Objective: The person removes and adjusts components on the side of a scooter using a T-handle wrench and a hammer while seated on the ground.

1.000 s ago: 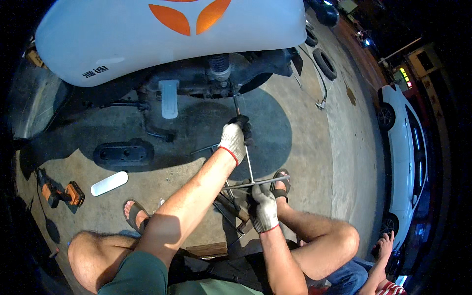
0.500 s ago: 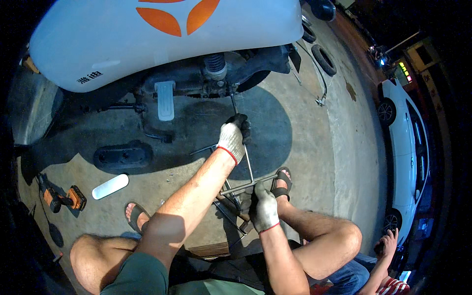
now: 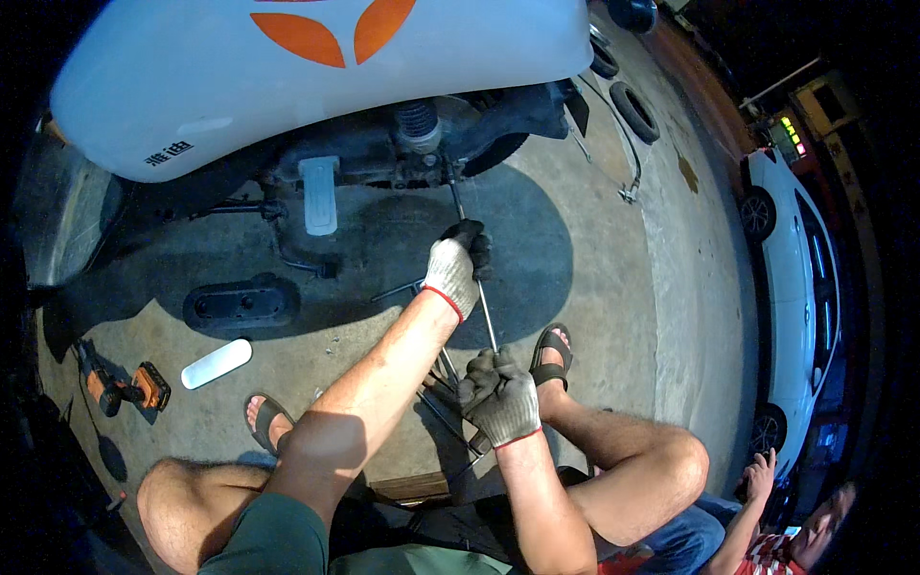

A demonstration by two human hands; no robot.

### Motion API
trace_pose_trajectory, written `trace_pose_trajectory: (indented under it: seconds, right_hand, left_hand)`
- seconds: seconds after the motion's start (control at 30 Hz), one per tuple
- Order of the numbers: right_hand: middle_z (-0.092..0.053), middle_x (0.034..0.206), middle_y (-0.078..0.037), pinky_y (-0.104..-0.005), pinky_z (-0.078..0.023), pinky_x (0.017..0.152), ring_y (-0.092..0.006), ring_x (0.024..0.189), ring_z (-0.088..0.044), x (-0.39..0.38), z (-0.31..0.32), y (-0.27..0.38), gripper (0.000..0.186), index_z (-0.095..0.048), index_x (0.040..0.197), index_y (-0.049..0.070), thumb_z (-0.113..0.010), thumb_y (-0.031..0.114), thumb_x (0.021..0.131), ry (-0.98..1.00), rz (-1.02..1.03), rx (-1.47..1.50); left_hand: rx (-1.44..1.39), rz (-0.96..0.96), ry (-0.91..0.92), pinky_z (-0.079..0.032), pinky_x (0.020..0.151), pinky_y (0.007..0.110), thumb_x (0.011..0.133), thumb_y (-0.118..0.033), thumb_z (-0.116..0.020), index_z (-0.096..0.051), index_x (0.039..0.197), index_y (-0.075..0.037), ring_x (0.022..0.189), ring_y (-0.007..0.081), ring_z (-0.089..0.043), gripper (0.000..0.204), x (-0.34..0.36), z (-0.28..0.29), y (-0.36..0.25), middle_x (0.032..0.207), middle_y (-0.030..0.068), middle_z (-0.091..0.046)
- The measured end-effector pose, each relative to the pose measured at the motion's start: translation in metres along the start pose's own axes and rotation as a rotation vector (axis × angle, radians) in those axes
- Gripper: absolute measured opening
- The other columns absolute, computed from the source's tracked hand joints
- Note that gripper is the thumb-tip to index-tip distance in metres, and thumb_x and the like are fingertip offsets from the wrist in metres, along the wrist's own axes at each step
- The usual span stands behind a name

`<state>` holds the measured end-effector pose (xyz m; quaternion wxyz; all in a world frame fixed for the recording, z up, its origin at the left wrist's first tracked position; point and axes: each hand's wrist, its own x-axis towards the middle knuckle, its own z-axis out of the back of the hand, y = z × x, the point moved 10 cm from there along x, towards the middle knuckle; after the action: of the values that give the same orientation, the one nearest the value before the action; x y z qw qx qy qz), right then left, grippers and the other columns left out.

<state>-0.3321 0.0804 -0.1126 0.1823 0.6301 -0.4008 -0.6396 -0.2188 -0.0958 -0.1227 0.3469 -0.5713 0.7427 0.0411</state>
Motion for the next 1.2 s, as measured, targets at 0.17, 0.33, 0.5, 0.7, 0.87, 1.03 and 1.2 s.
trace_pose_trajectory:
  seconds: [0.17, 0.33, 0.5, 0.7, 0.87, 1.03, 1.2]
  right_hand:
    - [-0.064, 0.085, -0.009, -0.0334, -0.049, 0.068, -0.0201, 0.074, -0.060, -0.023, 0.009, 0.024, 0.020, -0.058, 0.096, 0.002, -0.057, 0.021, 0.094, -0.284, 0.413, -0.502]
    - [-0.062, 0.091, -0.010, -0.0359, -0.053, 0.068, -0.0230, 0.080, -0.062, -0.012, -0.026, -0.002, 0.027, -0.059, 0.100, 0.007, -0.043, 0.029, 0.100, -0.030, -0.070, 0.343]
    - [-0.058, 0.072, -0.003, -0.0281, -0.043, 0.056, -0.0158, 0.061, -0.052, -0.005, 0.003, -0.013, 0.031, -0.058, 0.092, 0.008, -0.044, 0.034, 0.099, -0.063, -0.006, -0.005]
    - [-0.062, 0.090, -0.006, -0.0316, -0.049, 0.059, -0.0218, 0.071, -0.061, -0.014, -0.028, -0.007, 0.024, -0.058, 0.102, 0.006, -0.047, 0.027, 0.099, 0.003, -0.139, 0.425]
    - [-0.064, 0.088, -0.011, -0.0312, -0.048, 0.058, -0.0214, 0.071, -0.061, -0.009, -0.008, -0.007, 0.030, -0.058, 0.096, 0.004, -0.041, 0.029, 0.102, 0.094, -0.013, -0.159]
    - [-0.062, 0.103, -0.013, -0.0351, -0.049, 0.064, -0.0266, 0.092, -0.064, -0.012, -0.022, -0.014, 0.040, -0.053, 0.110, 0.006, -0.050, 0.045, 0.097, 0.070, -0.161, 0.399]
    - [-0.062, 0.082, -0.008, -0.0321, -0.046, 0.052, -0.0215, 0.057, -0.057, 0.008, 0.032, -0.004, 0.029, -0.058, 0.097, 0.008, -0.047, 0.035, 0.099, -0.169, 0.224, -0.277]
  left_hand:
    - [0.015, 0.012, 0.046, -0.032, 0.044, 0.027, 0.089, -0.018, -0.060, -0.064, 0.091, -0.011, 0.050, 0.0115, -0.045, 0.008, -0.001, -0.005, 0.001, 0.066, -0.0004, -0.055]
    - [0.034, 0.021, -0.046, -0.032, 0.043, 0.027, 0.090, -0.018, -0.059, -0.064, 0.092, -0.010, 0.049, 0.0114, -0.044, 0.009, -0.001, 0.001, -0.001, 0.065, -0.0004, -0.054]
    - [0.027, 0.018, -0.013, -0.031, 0.043, 0.027, 0.090, -0.016, -0.058, -0.064, 0.092, -0.009, 0.049, 0.0112, -0.044, 0.009, -0.004, -0.006, -0.004, 0.066, -0.0004, -0.054]
    - [-0.003, 0.026, -0.003, -0.032, 0.043, 0.027, 0.090, -0.017, -0.058, -0.064, 0.094, -0.010, 0.049, 0.0114, -0.044, 0.010, 0.002, 0.001, -0.003, 0.065, -0.0001, -0.053]
    - [0.047, 0.015, 0.014, -0.033, 0.044, 0.029, 0.088, -0.020, -0.060, -0.061, 0.093, -0.011, 0.050, 0.0118, -0.045, 0.010, 0.001, -0.005, -0.004, 0.065, -0.0005, -0.053]
    - [0.058, 0.015, 0.045, -0.037, 0.048, 0.032, 0.083, -0.026, -0.064, -0.055, 0.091, -0.015, 0.053, 0.0123, -0.049, 0.016, 0.006, 0.000, 0.001, 0.068, -0.0014, -0.054]
    - [0.102, 0.015, 0.017, -0.036, 0.047, 0.031, 0.083, -0.026, -0.064, -0.054, 0.093, -0.015, 0.053, 0.0119, -0.047, 0.017, 0.005, -0.005, 0.002, 0.068, -0.0020, -0.052]
